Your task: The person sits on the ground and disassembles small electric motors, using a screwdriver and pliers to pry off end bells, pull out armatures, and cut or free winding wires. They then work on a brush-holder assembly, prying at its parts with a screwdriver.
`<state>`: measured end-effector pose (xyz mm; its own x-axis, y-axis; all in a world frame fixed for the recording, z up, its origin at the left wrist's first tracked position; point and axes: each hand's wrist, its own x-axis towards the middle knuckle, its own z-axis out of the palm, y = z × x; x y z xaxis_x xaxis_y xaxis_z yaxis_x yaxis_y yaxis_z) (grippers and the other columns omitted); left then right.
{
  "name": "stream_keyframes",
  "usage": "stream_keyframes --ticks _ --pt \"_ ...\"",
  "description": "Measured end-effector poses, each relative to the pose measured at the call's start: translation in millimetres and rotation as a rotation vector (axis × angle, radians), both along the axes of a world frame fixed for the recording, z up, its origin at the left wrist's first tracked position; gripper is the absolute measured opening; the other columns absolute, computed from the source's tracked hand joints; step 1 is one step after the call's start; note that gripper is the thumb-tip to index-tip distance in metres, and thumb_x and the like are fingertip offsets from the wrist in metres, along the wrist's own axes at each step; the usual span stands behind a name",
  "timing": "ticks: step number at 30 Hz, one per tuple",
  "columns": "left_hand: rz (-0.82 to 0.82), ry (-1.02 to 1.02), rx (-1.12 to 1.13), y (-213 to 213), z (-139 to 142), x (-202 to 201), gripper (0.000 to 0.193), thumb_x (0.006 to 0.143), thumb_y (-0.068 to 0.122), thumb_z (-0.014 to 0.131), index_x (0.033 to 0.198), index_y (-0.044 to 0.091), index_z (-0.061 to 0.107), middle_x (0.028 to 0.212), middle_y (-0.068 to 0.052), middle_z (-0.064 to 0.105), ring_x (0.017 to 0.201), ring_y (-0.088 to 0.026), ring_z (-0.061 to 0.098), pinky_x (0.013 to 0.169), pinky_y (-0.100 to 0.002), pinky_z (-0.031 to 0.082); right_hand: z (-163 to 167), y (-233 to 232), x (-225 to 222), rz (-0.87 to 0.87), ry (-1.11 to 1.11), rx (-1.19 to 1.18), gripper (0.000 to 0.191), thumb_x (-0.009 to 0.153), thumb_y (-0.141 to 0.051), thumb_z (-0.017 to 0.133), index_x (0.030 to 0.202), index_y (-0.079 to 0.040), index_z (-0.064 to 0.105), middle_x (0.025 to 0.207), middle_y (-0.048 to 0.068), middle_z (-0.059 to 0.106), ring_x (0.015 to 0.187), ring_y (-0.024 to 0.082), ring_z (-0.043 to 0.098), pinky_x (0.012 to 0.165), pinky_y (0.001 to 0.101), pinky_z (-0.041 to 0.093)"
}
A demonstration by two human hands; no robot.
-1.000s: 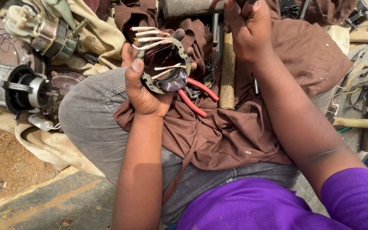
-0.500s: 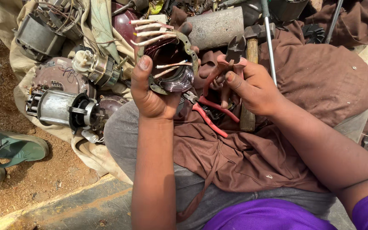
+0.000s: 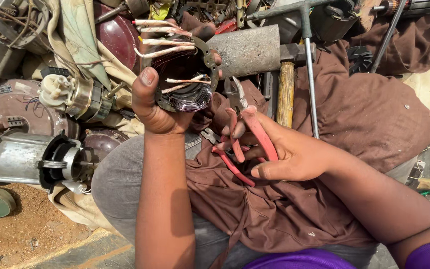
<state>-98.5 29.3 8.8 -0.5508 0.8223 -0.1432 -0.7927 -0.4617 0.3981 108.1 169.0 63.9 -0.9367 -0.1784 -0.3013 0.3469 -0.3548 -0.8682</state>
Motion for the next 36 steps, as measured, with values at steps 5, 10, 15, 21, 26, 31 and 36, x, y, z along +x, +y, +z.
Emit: stream_keyframes --ticks 5,10,15,21,26,31,36 --pt "-0.014 0.052 0.109 3.5 2.3 -4.4 0.072 0.094 0.04 0.073 0.149 0.004 0.043 0.139 -0.03 0.054 0.111 -0.038 0.069 0.095 -0.048 0.061 -3.7 -1.3 0.4 -0.092 -0.234 0.14 0.042 0.099 -0.015 0.063 0.137 0.0 0.058 0.125 0.012 0.067 0.118 0.022 0.063 0.105 0.0373 0.05" --pt "0.001 0.052 0.109 6.6 -0.5 -6.9 0.069 0.094 0.041 0.072 0.145 0.003 0.045 0.137 -0.028 0.054 0.109 -0.036 0.068 0.093 -0.046 0.061 -5.5 -2.1 -1.6 -0.049 0.069 0.521 0.042 0.104 -0.023 0.058 0.137 0.001 0.058 0.135 0.014 0.066 0.128 0.026 0.063 0.111 0.0377 0.046" --pt "0.019 0.131 0.059 8.1 -4.7 -7.5 0.067 0.096 0.04 0.071 0.143 -0.003 0.048 0.132 -0.027 0.056 0.107 -0.036 0.069 0.094 -0.046 0.06 -2.4 -4.7 -1.8 -0.118 0.102 0.578 0.043 0.105 -0.024 0.058 0.138 0.002 0.056 0.135 0.015 0.063 0.127 0.029 0.062 0.11 0.0372 0.046" --pt "0.035 0.159 0.042 6.6 -11.1 -9.6 0.062 0.096 0.039 0.07 0.135 -0.008 0.055 0.121 -0.023 0.066 0.105 -0.034 0.072 0.092 -0.045 0.061 -1.8 -5.4 -6.7 -0.102 0.124 0.661 0.039 0.103 -0.022 0.058 0.135 0.001 0.058 0.13 0.015 0.064 0.12 0.029 0.066 0.105 0.0375 0.05" --pt "0.052 0.151 -0.012 3.2 -12.7 -9.7 0.059 0.098 0.035 0.07 0.137 -0.007 0.055 0.116 -0.021 0.069 0.104 -0.033 0.072 0.091 -0.045 0.062 -0.2 -7.5 -10.5 -0.119 0.114 0.682 0.044 0.101 -0.018 0.06 0.14 0.003 0.056 0.129 0.016 0.064 0.117 0.027 0.065 0.101 0.0369 0.05" --pt "0.045 0.121 -0.025 0.5 -12.3 -6.8 0.063 0.099 0.028 0.072 0.151 0.007 0.043 0.12 -0.018 0.068 0.104 -0.032 0.072 0.091 -0.044 0.062 -0.8 -6.3 -9.3 -0.127 0.11 0.702 0.037 0.102 -0.016 0.062 0.134 0.003 0.059 0.124 0.014 0.064 0.113 0.025 0.066 0.098 0.035 0.051" --pt "0.053 0.161 -0.056 1.7 -14.3 -5.3 0.061 0.099 0.025 0.072 0.149 0.007 0.042 0.12 -0.016 0.068 0.107 -0.03 0.071 0.097 -0.044 0.061 -4.4 -10.3 -12.0 -0.15 0.089 0.79 0.022 0.102 -0.015 0.066 0.117 0.0 0.061 0.108 0.011 0.063 0.1 0.026 0.065 0.09 0.036 0.051"
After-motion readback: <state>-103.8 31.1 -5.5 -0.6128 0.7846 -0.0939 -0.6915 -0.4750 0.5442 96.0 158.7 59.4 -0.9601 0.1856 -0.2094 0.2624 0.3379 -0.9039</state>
